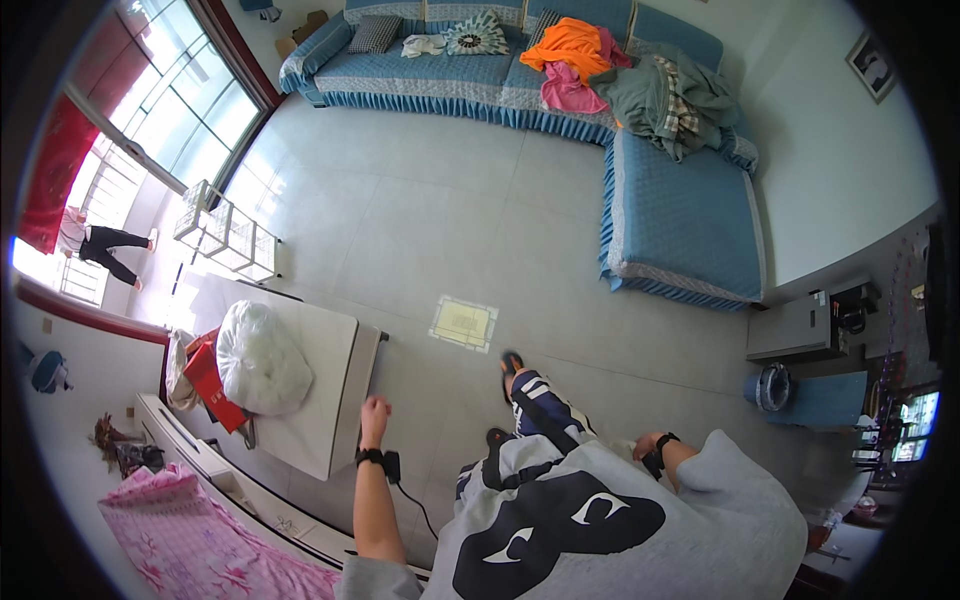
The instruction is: Disassemble a white plastic tiered storage organizer by pulling apart the shelves and vertical supports.
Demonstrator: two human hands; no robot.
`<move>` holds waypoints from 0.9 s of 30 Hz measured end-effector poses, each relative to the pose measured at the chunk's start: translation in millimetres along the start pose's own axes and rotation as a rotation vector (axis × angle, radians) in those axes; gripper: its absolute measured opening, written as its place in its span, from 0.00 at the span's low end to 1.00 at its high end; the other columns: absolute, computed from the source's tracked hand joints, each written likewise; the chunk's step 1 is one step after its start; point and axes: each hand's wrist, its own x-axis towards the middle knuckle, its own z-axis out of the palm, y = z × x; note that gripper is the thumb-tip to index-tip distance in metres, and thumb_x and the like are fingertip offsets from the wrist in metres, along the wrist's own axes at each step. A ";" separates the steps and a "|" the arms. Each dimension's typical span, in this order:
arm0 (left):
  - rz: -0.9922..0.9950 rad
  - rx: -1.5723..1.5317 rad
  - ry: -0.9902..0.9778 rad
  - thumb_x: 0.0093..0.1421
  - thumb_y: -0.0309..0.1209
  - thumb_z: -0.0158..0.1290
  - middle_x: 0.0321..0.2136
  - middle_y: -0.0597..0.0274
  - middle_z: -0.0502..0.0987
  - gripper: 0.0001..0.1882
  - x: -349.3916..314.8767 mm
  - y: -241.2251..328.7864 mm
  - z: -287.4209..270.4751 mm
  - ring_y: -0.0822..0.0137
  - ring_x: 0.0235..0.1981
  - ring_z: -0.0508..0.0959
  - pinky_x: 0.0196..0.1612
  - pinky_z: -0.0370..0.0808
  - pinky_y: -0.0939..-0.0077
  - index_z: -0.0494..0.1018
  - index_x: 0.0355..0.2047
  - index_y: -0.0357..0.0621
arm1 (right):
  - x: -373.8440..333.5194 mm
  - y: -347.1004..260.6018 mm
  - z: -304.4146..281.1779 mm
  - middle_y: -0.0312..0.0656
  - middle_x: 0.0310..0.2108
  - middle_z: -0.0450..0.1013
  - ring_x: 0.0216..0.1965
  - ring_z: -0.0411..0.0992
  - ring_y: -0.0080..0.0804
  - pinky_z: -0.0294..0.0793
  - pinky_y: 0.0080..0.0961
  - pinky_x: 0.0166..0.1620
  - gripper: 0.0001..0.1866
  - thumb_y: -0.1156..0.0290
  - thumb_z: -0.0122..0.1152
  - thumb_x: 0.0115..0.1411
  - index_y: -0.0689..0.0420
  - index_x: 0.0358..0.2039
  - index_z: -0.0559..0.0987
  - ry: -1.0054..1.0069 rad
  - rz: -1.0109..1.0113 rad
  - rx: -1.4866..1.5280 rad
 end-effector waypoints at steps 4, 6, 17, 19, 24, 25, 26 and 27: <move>0.138 -0.140 -0.108 0.66 0.30 0.48 0.32 0.54 0.82 0.15 111.6 83.1 24.1 0.67 0.33 0.81 0.39 0.78 0.72 0.78 0.46 0.35 | 2.0 -78.5 -107.7 0.47 0.35 0.82 0.33 0.78 0.42 0.74 0.45 0.34 0.16 0.60 0.70 0.50 0.57 0.35 0.86 -0.089 0.139 -0.069; 0.047 -0.072 -0.193 0.65 0.30 0.49 0.32 0.54 0.82 0.15 145.6 114.3 30.5 0.68 0.34 0.81 0.40 0.78 0.72 0.77 0.47 0.35 | -11.9 -139.8 -185.1 0.48 0.27 0.79 0.26 0.77 0.42 0.73 0.44 0.29 0.08 0.73 0.60 0.52 0.62 0.32 0.83 0.425 -0.006 0.266; 0.367 0.265 0.009 0.58 0.34 0.60 0.52 0.50 0.75 0.29 320.5 318.1 -56.8 0.51 0.57 0.74 0.61 0.68 0.56 0.69 0.59 0.45 | -301.9 -687.4 -582.8 0.54 0.45 0.79 0.46 0.78 0.54 0.78 0.44 0.48 0.31 0.71 0.59 0.52 0.52 0.60 0.73 0.862 -0.913 -0.374; 0.421 0.552 0.236 0.55 0.37 0.63 0.58 0.52 0.71 0.35 347.9 328.4 -77.0 0.52 0.65 0.66 0.68 0.57 0.50 0.67 0.63 0.47 | -348.4 -789.6 -575.7 0.53 0.46 0.79 0.47 0.77 0.54 0.77 0.44 0.50 0.30 0.71 0.60 0.53 0.51 0.60 0.73 0.776 -1.027 -0.608; 0.397 0.662 0.353 0.52 0.44 0.66 0.61 0.53 0.68 0.39 435.3 313.6 -159.6 0.53 0.71 0.57 0.73 0.48 0.45 0.66 0.62 0.48 | -424.1 -990.9 -501.5 0.46 0.53 0.75 0.53 0.75 0.49 0.76 0.43 0.53 0.28 0.71 0.62 0.56 0.50 0.59 0.72 0.615 -1.278 -1.009; 0.366 0.640 0.376 0.52 0.44 0.66 0.61 0.53 0.68 0.39 461.7 307.6 -185.8 0.53 0.71 0.57 0.73 0.48 0.45 0.66 0.62 0.48 | -435.9 -1028.9 -494.5 0.46 0.52 0.75 0.52 0.75 0.48 0.77 0.43 0.52 0.26 0.71 0.61 0.56 0.51 0.58 0.73 0.627 -1.339 -1.053; 0.319 0.574 0.251 0.54 0.43 0.65 0.58 0.54 0.71 0.34 481.7 302.0 -207.4 0.54 0.70 0.60 0.72 0.50 0.46 0.68 0.59 0.48 | -447.3 -1060.8 -490.0 0.46 0.52 0.75 0.50 0.75 0.49 0.77 0.42 0.51 0.26 0.71 0.62 0.57 0.51 0.57 0.73 0.616 -1.255 -1.137; 0.229 0.535 0.088 0.55 0.42 0.64 0.56 0.55 0.74 0.30 498.0 301.1 -224.2 0.54 0.68 0.64 0.71 0.52 0.47 0.70 0.56 0.48 | -461.5 -1088.0 -489.3 0.46 0.52 0.75 0.49 0.76 0.49 0.76 0.41 0.51 0.25 0.70 0.62 0.57 0.51 0.56 0.73 0.595 -1.244 -1.214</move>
